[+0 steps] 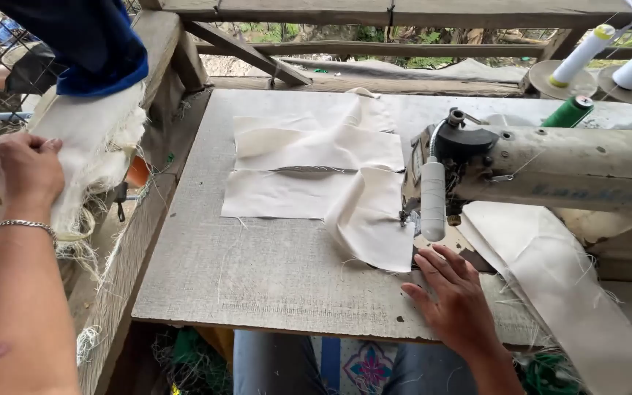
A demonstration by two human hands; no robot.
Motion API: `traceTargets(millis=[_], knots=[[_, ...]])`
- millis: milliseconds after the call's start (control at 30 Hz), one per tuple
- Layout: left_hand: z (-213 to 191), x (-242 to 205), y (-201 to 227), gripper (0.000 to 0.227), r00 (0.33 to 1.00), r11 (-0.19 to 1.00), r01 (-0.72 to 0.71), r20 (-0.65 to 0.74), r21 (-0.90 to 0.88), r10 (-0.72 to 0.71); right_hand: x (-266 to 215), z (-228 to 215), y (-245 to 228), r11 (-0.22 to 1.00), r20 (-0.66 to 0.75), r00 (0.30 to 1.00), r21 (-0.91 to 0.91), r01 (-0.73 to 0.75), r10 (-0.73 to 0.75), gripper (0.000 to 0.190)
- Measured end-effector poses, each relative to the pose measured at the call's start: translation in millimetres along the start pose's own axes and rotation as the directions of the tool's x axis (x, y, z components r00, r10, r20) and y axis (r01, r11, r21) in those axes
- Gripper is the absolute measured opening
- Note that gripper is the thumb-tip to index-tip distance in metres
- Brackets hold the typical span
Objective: Sewing fabric strips together using an industrial sewing machine to manufacture tote bags.
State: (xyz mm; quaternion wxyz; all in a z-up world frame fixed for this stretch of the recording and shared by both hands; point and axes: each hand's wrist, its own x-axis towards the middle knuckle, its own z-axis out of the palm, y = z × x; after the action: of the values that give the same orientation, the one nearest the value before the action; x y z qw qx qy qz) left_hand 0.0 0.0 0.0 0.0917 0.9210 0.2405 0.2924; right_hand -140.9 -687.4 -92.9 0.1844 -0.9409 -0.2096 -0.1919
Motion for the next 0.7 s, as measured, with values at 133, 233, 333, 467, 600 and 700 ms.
traceTargets(millis=[133,233,333,467,600,700], knots=[[25.6,16.7,-31.8,0.02,0.963,0.928,-0.237,-0.056,0.288,0.263,-1.3,2.5,2.0,1.0,0.031,0.999,0.001,-0.026,0.026,0.055],[-12.4,-6.0,8.6,0.042,0.996,0.996,-0.04,0.078,-0.076,0.046,-2.5,1.7,2.1,1.0,0.007,1.0,0.0,-0.019,0.019,0.053],[5.1,7.6,-2.0,0.031,0.995,0.996,0.036,0.097,-0.081,-0.028,-4.5,1.2,2.0,1.0,0.002,1.0,-0.004,-0.014,0.014,0.054],[51.2,40.7,-41.8,0.02,0.996,0.993,-0.09,-0.016,0.07,0.092,-2.1,-1.7,-1.3,0.999,0.025,0.999,0.004,-0.034,0.034,0.053],[23.9,46.3,-14.5,0.029,0.991,0.996,0.071,0.113,0.062,-0.077,-1.4,2.1,1.9,1.0,-0.011,1.0,-0.007,-0.027,0.027,0.052],[15.6,69.0,-26.0,0.037,0.991,0.996,-0.02,-0.134,-0.085,0.009,-2.5,3.5,2.6,1.0,-0.026,0.999,-0.019,-0.023,0.023,0.052]])
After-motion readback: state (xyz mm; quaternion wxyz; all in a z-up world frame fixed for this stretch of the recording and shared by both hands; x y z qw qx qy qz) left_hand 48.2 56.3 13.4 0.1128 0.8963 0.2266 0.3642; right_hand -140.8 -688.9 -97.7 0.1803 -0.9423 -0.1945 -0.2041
